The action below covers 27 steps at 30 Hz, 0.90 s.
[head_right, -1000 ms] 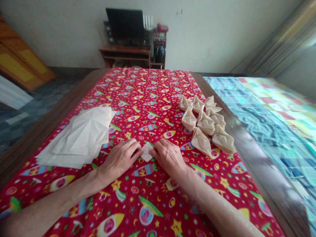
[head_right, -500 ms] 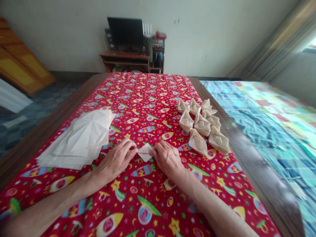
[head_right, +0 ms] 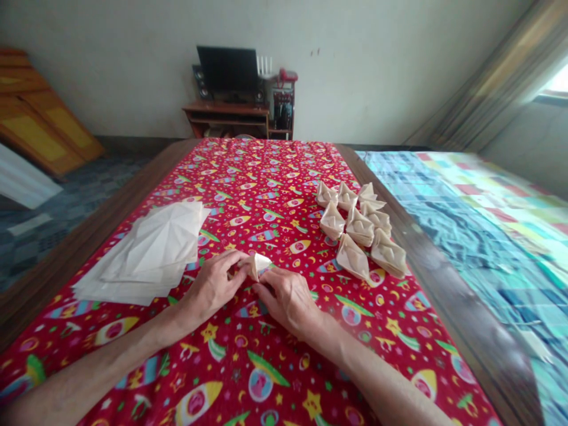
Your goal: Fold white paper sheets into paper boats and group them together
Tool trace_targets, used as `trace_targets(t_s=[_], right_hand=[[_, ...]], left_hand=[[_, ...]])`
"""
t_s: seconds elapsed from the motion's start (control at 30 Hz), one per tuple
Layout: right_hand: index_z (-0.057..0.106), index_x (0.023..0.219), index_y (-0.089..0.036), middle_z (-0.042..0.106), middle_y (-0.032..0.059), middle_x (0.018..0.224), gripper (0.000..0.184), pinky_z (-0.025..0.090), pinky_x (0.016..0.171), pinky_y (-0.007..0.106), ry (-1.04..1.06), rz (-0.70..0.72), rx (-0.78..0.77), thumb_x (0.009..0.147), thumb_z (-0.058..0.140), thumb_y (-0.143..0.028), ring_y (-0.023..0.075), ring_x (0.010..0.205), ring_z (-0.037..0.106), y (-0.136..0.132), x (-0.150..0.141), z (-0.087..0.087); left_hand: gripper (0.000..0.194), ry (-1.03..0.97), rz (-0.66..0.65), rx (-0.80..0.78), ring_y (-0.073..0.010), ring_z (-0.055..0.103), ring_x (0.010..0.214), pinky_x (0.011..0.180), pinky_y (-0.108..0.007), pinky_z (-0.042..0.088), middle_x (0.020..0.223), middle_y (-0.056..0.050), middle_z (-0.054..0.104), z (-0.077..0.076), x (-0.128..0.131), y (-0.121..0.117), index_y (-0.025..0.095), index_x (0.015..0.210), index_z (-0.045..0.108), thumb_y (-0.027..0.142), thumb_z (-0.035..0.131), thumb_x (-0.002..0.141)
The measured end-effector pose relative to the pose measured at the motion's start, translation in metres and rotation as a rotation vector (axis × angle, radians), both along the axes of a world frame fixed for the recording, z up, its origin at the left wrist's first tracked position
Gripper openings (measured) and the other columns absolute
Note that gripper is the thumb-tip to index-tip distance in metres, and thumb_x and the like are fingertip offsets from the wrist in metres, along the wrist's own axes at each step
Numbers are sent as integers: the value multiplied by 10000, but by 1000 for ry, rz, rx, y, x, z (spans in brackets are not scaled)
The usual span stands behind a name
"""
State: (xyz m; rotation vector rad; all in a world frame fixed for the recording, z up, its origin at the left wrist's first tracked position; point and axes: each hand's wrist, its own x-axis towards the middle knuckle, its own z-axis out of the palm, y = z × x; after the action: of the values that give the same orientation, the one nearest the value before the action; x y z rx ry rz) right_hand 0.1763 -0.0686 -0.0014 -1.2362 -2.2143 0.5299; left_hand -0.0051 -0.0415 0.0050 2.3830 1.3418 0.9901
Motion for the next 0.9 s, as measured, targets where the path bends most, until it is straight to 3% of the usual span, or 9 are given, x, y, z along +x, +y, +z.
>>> trace_targets(t_s=[0.13,0.23,0.33,0.53,0.73,0.9], right_hand=[[572,930,-188,612,1,773,132,431,635,229,132,-54,117,913,519,-307,117,673,553,-2,5,13],[546,1114,-185,611,83,1016,256,458,776,296,66,-76,283,886,562,-301,184,914,560,-1,6,17],[603,1017,-198,618,74,976,149,459,724,283,-57,-18,357,915,503,-243,175,867,554,2,7,11],[631,872,-190,630,56,888,188,455,692,260,-82,2,392,932,454,-209,147,807,550,7,11,-1],[625,912,-175,624,55,894,184,409,641,269,-241,88,482,923,442,-156,151,769,523,2,17,4],[614,853,-182,604,54,855,212,360,590,277,-378,166,524,937,419,-169,153,724,481,1,19,4]], left_hand=[[109,213,-38,169,-175,562,824,753,-293,470,860,-33,577,16,-7,-3,178,907,576,121,486,889],[124,401,-94,257,-202,524,809,744,-333,460,826,-50,550,24,-5,-11,153,853,574,131,464,906],[153,416,-130,273,-191,505,792,734,-320,445,807,-45,540,23,0,-15,158,803,563,122,459,908],[216,266,-136,288,-157,503,754,715,-292,422,749,-17,538,11,-1,-9,173,769,573,216,456,945],[245,420,-289,385,-167,502,754,715,-308,404,756,-27,552,13,-9,-9,152,767,576,133,411,947],[274,525,-377,369,-173,500,755,691,-310,416,780,-34,552,8,-14,-8,157,763,573,128,379,955]])
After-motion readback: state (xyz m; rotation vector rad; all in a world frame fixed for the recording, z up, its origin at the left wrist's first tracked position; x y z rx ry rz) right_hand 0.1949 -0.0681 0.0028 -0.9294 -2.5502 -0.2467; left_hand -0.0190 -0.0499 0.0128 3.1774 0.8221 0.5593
